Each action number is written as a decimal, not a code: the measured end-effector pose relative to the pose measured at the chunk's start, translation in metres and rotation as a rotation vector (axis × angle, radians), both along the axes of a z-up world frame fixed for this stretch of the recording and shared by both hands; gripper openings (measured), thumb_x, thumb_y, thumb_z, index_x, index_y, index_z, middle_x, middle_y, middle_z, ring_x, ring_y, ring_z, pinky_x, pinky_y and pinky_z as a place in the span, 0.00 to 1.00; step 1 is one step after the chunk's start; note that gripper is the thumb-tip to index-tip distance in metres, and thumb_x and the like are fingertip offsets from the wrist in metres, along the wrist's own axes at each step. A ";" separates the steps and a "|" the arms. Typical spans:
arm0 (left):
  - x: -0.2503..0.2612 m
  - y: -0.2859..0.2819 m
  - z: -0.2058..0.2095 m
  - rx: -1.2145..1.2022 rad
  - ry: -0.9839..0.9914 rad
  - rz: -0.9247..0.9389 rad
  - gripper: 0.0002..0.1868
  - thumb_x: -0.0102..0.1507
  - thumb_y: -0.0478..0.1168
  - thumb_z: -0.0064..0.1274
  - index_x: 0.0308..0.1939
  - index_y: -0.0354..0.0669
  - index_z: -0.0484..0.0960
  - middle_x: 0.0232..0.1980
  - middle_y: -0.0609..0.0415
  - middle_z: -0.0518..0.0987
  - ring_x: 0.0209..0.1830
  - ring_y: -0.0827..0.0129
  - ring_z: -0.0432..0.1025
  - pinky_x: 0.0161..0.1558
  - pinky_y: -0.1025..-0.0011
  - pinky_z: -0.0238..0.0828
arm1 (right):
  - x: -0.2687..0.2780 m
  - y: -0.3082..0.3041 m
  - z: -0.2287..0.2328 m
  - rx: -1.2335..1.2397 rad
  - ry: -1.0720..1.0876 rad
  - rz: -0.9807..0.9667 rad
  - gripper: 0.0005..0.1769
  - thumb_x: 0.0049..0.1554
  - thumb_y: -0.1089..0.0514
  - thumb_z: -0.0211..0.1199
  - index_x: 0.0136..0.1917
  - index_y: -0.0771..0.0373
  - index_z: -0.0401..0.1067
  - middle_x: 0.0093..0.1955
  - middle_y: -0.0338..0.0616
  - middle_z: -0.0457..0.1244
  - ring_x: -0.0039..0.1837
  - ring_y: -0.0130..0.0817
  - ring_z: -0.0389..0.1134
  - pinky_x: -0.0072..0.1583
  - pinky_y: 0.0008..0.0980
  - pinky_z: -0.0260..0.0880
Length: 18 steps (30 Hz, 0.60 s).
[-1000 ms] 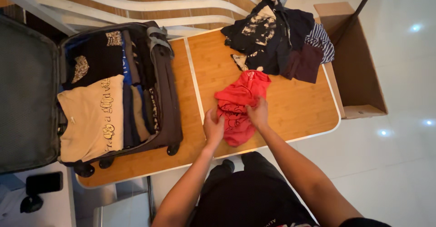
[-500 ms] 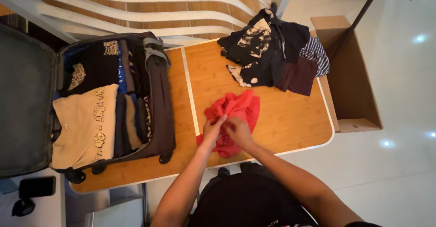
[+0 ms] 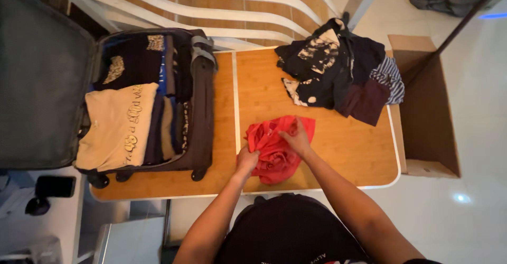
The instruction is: The person folds several shirts by hand on a small wooden table and places them into an open suitcase.
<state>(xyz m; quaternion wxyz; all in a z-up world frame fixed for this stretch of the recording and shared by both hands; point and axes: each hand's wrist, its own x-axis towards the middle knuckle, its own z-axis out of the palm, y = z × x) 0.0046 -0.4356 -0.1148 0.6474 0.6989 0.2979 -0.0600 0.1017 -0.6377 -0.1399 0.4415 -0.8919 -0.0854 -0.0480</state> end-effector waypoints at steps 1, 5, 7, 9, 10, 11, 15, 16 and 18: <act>-0.002 0.002 0.010 0.152 0.016 -0.059 0.22 0.57 0.34 0.54 0.57 0.37 0.80 0.51 0.41 0.84 0.52 0.52 0.78 0.54 0.61 0.73 | 0.008 0.001 -0.009 0.034 0.274 0.021 0.28 0.55 0.54 0.70 0.63 0.73 0.71 0.54 0.57 0.67 0.54 0.43 0.69 0.57 0.36 0.70; -0.003 0.000 0.039 0.812 -0.335 0.031 0.26 0.51 0.41 0.69 0.47 0.33 0.76 0.45 0.35 0.79 0.48 0.39 0.73 0.50 0.52 0.69 | 0.009 0.021 -0.021 0.400 0.420 0.165 0.16 0.64 0.52 0.65 0.57 0.67 0.78 0.51 0.48 0.72 0.55 0.30 0.72 0.58 0.29 0.72; 0.004 -0.001 0.038 0.718 -0.318 0.039 0.25 0.52 0.42 0.69 0.47 0.34 0.76 0.45 0.39 0.79 0.47 0.43 0.73 0.48 0.54 0.71 | -0.005 0.031 -0.017 0.439 0.335 0.231 0.14 0.66 0.52 0.63 0.54 0.66 0.78 0.51 0.47 0.73 0.57 0.31 0.73 0.61 0.29 0.73; 0.011 -0.004 0.027 0.625 -0.306 0.044 0.24 0.54 0.42 0.69 0.47 0.34 0.76 0.44 0.42 0.78 0.45 0.47 0.74 0.47 0.57 0.73 | -0.019 0.037 -0.013 0.121 0.180 -0.047 0.18 0.52 0.58 0.66 0.56 0.65 0.72 0.52 0.50 0.68 0.52 0.42 0.70 0.54 0.35 0.70; 0.017 -0.008 0.019 0.392 -0.218 0.065 0.22 0.57 0.43 0.67 0.48 0.36 0.76 0.43 0.46 0.79 0.44 0.53 0.76 0.46 0.60 0.74 | -0.018 0.034 -0.012 0.121 0.176 -0.044 0.18 0.52 0.58 0.66 0.56 0.65 0.72 0.52 0.50 0.68 0.52 0.42 0.70 0.54 0.35 0.70; 0.018 -0.010 0.012 0.158 -0.126 0.079 0.20 0.59 0.44 0.65 0.48 0.38 0.76 0.42 0.50 0.81 0.43 0.59 0.78 0.46 0.64 0.75 | -0.017 0.026 -0.014 -0.030 -0.098 -0.082 0.30 0.47 0.55 0.71 0.59 0.74 0.71 0.53 0.59 0.67 0.52 0.52 0.69 0.54 0.40 0.70; 0.017 -0.007 0.001 -0.346 0.079 -0.017 0.16 0.63 0.45 0.58 0.50 0.38 0.81 0.40 0.51 0.79 0.40 0.63 0.75 0.40 0.65 0.70 | 0.001 0.005 -0.020 -0.067 0.515 -0.049 0.12 0.55 0.54 0.63 0.49 0.58 0.82 0.44 0.44 0.72 0.48 0.41 0.75 0.50 0.37 0.75; 0.014 -0.006 0.005 -0.425 0.119 0.004 0.17 0.63 0.48 0.57 0.51 0.43 0.80 0.41 0.54 0.80 0.41 0.66 0.76 0.40 0.67 0.70 | -0.004 0.004 -0.018 -0.065 0.518 -0.062 0.12 0.55 0.54 0.63 0.49 0.58 0.82 0.44 0.44 0.72 0.47 0.41 0.75 0.50 0.37 0.75; 0.023 -0.006 0.022 -0.505 0.148 0.009 0.19 0.62 0.50 0.57 0.53 0.48 0.80 0.43 0.58 0.81 0.41 0.69 0.77 0.40 0.69 0.71 | -0.005 0.015 -0.002 0.108 0.419 -0.033 0.10 0.57 0.55 0.62 0.47 0.61 0.79 0.40 0.45 0.72 0.44 0.41 0.76 0.47 0.38 0.75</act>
